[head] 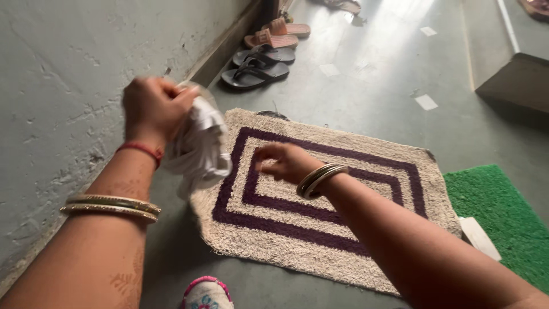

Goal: The person cleans a rug by hand, using a small brush and a white cloth to scrub its surface, then shakes the rug out and wipes the floor underneath it.

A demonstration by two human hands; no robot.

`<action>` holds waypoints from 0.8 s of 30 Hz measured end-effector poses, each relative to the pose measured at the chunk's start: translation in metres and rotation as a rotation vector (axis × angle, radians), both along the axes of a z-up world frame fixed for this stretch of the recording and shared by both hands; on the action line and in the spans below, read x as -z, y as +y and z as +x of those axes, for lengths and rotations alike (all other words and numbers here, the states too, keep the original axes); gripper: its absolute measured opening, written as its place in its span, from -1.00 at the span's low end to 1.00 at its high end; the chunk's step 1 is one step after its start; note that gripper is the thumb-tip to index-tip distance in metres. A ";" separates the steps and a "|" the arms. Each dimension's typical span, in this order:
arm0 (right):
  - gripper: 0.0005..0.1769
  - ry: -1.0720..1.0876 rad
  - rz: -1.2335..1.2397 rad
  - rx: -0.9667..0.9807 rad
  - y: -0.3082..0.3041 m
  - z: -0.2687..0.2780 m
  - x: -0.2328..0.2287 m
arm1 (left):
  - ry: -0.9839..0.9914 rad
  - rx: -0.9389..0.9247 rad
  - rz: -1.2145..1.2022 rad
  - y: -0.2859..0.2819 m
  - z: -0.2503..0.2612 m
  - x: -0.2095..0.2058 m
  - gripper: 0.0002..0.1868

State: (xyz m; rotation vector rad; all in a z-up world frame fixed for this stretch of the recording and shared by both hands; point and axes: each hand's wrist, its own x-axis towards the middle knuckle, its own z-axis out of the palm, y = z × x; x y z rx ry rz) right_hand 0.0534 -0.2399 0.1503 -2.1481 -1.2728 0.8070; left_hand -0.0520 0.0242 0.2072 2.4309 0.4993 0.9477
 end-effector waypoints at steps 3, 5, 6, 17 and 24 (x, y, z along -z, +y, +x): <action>-0.40 0.402 0.163 0.427 -0.014 0.014 -0.016 | -0.017 0.162 -0.090 -0.040 0.025 -0.043 -0.65; -0.23 0.839 0.424 0.584 -0.027 0.020 -0.032 | -0.241 0.322 -0.193 -0.068 0.038 -0.065 -0.67; -0.23 0.835 0.429 0.588 -0.033 0.021 -0.041 | -0.244 0.329 -0.192 -0.082 0.048 -0.075 -0.67; -0.15 1.307 0.867 0.405 -0.130 0.034 -0.067 | 0.198 0.730 -0.590 -0.230 0.098 -0.073 -0.69; -0.27 0.910 0.737 0.754 -0.170 0.044 -0.050 | 0.550 0.603 -0.853 -0.247 0.100 -0.029 0.00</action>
